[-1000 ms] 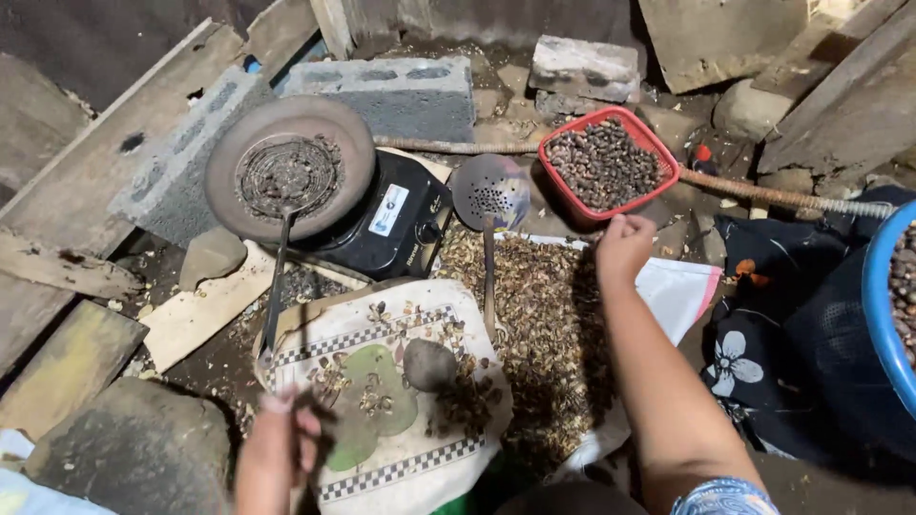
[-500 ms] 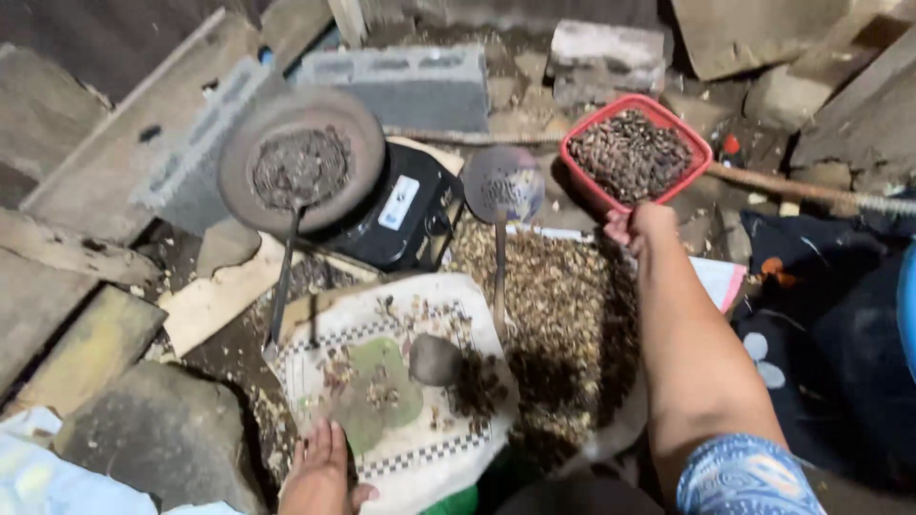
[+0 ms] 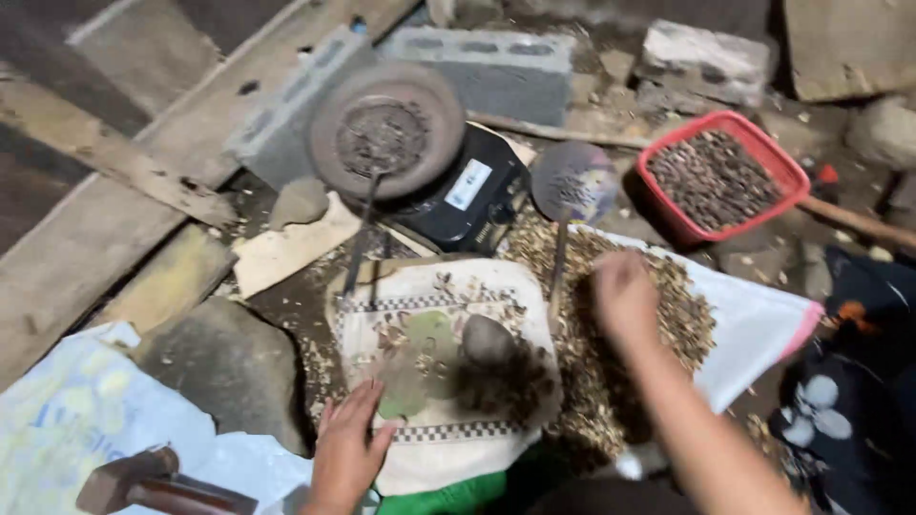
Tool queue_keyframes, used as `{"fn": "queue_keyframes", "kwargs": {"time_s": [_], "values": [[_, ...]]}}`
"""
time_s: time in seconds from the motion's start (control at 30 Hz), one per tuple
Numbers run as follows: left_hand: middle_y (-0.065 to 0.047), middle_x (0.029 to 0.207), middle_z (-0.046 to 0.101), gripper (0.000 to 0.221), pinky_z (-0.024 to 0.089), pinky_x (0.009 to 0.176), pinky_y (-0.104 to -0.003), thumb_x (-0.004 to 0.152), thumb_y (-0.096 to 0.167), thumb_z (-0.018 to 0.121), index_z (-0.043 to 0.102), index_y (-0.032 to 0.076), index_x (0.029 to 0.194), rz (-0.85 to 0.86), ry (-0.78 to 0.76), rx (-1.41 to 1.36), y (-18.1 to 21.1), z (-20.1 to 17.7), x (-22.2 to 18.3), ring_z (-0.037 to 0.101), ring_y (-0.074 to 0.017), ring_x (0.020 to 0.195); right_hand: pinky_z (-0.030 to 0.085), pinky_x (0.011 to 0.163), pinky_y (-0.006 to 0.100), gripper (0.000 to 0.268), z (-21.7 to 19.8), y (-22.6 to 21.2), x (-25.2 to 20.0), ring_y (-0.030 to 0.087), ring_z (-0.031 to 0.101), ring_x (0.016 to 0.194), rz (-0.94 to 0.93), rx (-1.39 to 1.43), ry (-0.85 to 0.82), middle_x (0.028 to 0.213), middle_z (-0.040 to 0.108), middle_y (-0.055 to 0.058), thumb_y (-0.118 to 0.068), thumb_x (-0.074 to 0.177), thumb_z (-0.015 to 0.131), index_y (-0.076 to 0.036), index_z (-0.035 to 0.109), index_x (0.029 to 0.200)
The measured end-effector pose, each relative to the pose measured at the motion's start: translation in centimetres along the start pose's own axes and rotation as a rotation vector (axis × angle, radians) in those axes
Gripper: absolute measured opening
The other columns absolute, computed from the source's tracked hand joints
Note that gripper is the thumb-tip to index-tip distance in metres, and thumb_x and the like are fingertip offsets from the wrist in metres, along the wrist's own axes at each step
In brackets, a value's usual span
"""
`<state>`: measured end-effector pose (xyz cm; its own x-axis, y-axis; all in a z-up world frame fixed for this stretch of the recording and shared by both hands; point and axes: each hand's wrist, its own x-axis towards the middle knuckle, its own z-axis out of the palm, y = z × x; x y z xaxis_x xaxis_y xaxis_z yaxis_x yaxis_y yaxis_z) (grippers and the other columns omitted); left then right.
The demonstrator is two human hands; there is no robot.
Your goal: Shelling and processing nuts using a stone and mallet, followed by roasting them on a portable stove.
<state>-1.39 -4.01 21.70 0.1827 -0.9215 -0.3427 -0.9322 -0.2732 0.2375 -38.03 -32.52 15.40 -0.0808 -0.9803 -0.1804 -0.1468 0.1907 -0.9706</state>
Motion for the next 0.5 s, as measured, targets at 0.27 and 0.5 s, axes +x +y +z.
{"fn": "queue_keyframes", "kwargs": {"time_s": [0.27,0.5], "values": [[-0.026,0.151,0.048,0.062,0.032,0.119,-0.043,0.096,0.03,0.061,0.046,-0.003,0.147,-0.223,0.492,-0.466,-0.8,1.2,2.9,0.044,-0.0411,0.141,0.049,0.092,0.047,0.059,9.1,-5.9,-13.1,0.045,0.055,0.115,-0.874,-0.77,-0.539,0.131,0.058,0.025,-0.018,0.074,0.079,-0.013,0.063,0.131],[-0.028,0.16,0.033,0.065,0.017,0.121,-0.058,0.101,0.036,0.05,0.037,-0.006,0.149,0.044,0.175,0.212,7.8,-3.1,4.9,0.025,-0.0408,0.15,0.049,0.099,0.052,0.052,-0.2,1.8,-9.3,0.045,0.056,0.118,-0.408,-0.828,0.013,0.133,0.056,0.027,-0.017,0.079,0.078,-0.014,0.067,0.13]]}}
